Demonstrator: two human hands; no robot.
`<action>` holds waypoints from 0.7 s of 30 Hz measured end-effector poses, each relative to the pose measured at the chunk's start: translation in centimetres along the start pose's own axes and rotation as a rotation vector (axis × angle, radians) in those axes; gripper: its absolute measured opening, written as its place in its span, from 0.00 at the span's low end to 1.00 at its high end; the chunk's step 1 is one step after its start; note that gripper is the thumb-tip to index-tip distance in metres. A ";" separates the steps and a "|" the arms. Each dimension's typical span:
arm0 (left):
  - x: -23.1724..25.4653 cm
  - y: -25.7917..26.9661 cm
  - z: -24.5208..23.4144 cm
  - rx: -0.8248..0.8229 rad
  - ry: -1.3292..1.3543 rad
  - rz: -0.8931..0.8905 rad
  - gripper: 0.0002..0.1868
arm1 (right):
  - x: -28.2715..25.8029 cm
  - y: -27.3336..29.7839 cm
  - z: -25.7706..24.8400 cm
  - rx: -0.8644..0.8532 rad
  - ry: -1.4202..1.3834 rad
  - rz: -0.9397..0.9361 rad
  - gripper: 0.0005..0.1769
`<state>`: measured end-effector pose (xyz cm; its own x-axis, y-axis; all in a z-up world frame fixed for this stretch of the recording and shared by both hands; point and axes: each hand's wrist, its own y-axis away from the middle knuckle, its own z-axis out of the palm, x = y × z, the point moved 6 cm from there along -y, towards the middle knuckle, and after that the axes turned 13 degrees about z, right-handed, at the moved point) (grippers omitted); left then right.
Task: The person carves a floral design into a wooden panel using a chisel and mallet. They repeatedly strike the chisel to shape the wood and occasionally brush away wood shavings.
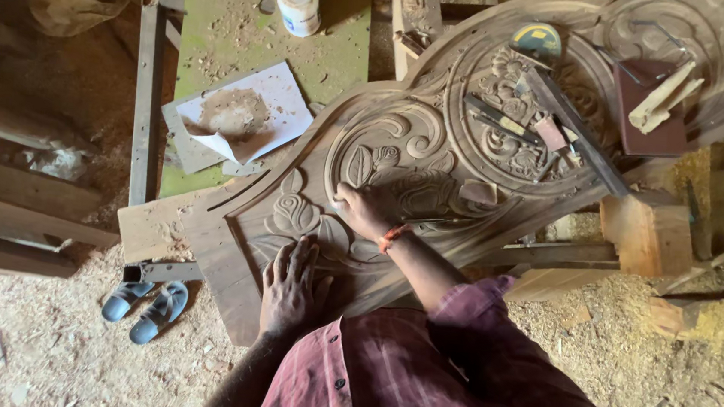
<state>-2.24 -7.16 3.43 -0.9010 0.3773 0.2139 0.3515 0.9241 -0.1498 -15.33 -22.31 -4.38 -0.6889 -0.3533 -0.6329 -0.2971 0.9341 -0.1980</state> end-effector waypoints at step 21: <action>-0.2 0.4 0.4 0.017 0.007 -0.006 0.34 | 0.7 4.2 -3.4 -0.123 0.011 -0.097 0.04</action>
<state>-2.01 -6.85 2.96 -0.9013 0.3721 0.2219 0.3413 0.9253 -0.1651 -19.30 -18.83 -3.09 -0.6597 -0.4429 -0.6072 -0.4412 0.8823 -0.1642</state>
